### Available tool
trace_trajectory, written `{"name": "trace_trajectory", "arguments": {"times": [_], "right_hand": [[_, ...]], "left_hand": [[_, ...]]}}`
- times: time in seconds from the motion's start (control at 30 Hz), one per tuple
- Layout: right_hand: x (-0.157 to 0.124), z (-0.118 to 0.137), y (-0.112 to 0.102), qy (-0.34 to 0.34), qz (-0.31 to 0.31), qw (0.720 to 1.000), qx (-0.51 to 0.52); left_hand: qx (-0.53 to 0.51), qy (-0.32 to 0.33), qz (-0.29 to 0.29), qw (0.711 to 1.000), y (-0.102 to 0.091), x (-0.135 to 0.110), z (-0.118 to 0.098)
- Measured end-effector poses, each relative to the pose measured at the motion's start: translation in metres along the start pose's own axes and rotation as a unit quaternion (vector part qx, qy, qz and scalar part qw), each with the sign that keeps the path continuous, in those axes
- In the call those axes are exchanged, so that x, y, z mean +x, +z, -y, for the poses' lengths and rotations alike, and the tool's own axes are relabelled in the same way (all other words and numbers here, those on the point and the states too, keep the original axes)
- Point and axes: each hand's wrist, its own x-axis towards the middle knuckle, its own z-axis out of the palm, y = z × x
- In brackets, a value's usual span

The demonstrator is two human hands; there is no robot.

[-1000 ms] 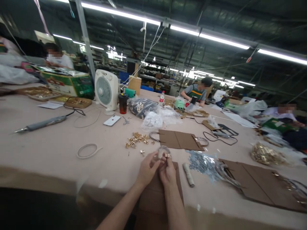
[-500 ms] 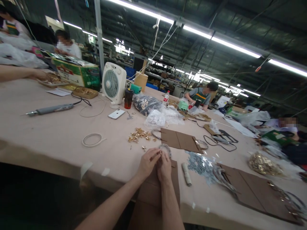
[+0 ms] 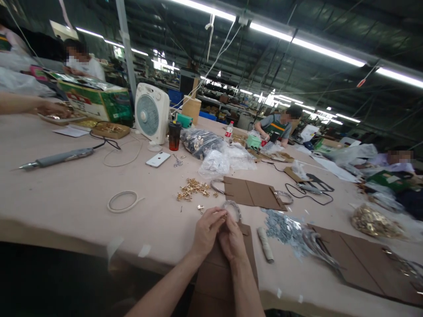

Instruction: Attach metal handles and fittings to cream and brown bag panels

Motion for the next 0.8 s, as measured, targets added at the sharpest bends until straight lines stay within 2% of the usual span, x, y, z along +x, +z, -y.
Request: {"name": "trace_trajectory", "arguments": {"times": [0.17,0.23,0.37,0.47,0.53,0.6,0.7,0.73,0.8], "right_hand": [[0.000,0.002,0.002,-0.001,0.002,1.000,0.014],[0.000,0.008,0.000,-0.023,-0.009,0.999,0.037],[0.002,0.028,-0.010,-0.140,-0.091,0.983,0.080],[-0.002,0.042,-0.022,-0.208,-0.143,0.966,0.058],[-0.008,0.048,-0.030,-0.214,-0.146,0.966,-0.006],[-0.016,0.051,-0.038,-0.199,-0.145,0.959,-0.140],[-0.028,0.054,-0.053,-0.177,-0.139,0.903,-0.365],[-0.031,0.054,-0.058,-0.175,-0.137,0.887,-0.404],[-0.032,0.052,-0.068,-0.178,-0.142,0.882,-0.413]], "left_hand": [[0.022,0.002,0.003,1.000,0.003,0.000,-0.002],[0.028,-0.019,0.008,0.999,0.006,-0.001,-0.002],[0.028,-0.101,-0.020,0.994,0.010,-0.002,0.006],[0.036,-0.122,-0.036,0.991,0.011,-0.001,0.015],[0.048,-0.114,-0.025,0.992,0.009,0.000,0.018],[0.085,-0.080,0.000,0.993,0.007,0.000,0.019],[0.182,-0.014,0.067,0.981,0.007,-0.001,0.016],[0.210,0.001,0.089,0.974,0.009,-0.002,0.015],[0.249,0.013,0.111,0.962,0.012,-0.004,0.014]]}}
